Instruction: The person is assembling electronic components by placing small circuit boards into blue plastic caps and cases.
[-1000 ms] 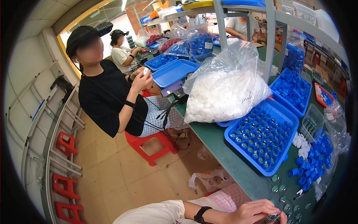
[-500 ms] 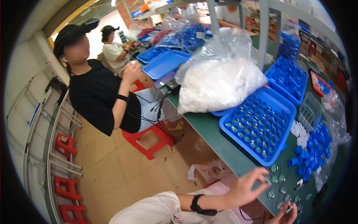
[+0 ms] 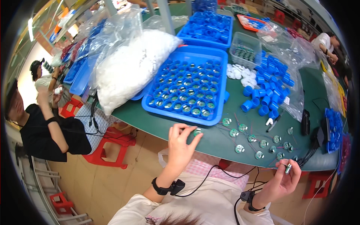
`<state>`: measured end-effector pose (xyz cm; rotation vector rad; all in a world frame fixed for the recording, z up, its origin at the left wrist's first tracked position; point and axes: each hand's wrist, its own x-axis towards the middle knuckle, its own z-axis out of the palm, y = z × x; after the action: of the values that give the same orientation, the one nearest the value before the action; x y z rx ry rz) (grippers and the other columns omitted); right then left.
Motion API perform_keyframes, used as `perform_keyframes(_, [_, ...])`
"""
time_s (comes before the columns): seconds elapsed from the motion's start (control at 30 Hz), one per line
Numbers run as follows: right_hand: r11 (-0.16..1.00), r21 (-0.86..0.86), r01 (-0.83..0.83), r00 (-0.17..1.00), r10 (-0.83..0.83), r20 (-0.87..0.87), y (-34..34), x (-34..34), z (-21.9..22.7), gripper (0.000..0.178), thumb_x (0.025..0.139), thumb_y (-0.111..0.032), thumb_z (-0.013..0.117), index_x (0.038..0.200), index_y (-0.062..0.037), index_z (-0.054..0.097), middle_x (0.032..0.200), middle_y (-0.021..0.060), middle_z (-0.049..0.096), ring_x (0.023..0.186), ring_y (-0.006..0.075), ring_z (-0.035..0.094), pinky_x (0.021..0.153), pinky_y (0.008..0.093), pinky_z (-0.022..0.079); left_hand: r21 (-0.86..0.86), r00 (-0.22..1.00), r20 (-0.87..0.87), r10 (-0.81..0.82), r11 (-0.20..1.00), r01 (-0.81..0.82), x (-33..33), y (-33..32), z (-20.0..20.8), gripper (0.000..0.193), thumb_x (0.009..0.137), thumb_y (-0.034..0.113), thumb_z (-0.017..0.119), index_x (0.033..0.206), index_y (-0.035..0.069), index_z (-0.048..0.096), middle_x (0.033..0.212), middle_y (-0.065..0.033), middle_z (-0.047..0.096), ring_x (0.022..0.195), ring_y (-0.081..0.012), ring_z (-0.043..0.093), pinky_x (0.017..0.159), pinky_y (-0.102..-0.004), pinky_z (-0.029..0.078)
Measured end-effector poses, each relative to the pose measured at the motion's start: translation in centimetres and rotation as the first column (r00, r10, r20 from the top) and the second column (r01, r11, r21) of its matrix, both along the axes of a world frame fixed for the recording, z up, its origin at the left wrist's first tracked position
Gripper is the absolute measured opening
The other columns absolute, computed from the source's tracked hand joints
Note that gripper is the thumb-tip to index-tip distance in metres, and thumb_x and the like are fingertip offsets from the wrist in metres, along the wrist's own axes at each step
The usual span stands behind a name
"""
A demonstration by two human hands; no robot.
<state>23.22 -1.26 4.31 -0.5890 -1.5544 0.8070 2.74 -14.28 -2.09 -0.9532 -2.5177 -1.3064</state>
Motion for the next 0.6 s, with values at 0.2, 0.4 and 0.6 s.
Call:
perform_keyframes(0.2, [0.984,-0.113,0.139,0.990,-0.140,-0.001,0.6,1.4,0.9,0.027,0.073,0.010,0.055,0.099,0.0004,0.053,0.077,0.0090,0.054,0.073,0.0165,0.050,0.063,0.0263,0.042,-0.048,0.967,-0.252,0.033,0.998,-0.046,-0.1,-0.3,4.4,0.023,0.070,0.009,0.074,0.091,0.002,0.067,0.082,-0.0091,0.058,0.079,-0.0252,0.056,0.069,-0.0344,0.045])
perform_keyframes(0.4, [0.986,-0.150,0.067,0.997,-0.072,-0.028,1.5,4.2,0.9,0.023,0.076,0.007,0.055,0.098,0.0010,0.053,0.080,0.0090,0.054,0.074,0.0152,0.050,0.067,0.0249,0.041,-0.067,0.864,-0.384,-0.326,0.943,0.326,-3.1,7.3,8.7,0.007,0.075,0.007,0.067,0.079,0.003,0.063,0.078,-0.0099,0.057,0.077,-0.0277,0.055,0.070,-0.0366,0.043])
perform_keyframes(0.6, [0.995,-0.087,-0.057,0.990,0.068,0.123,1.6,7.2,1.0,0.026,0.073,0.008,0.059,0.098,0.0030,0.055,0.083,0.0093,0.054,0.074,0.0159,0.053,0.070,0.0256,0.041,-0.282,0.763,-0.419,-0.492,0.870,0.405,-7.7,17.8,6.1,0.010,0.074,0.006,0.064,0.083,0.004,0.065,0.081,-0.0126,0.058,0.085,-0.0315,0.056,0.075,-0.0393,0.044])
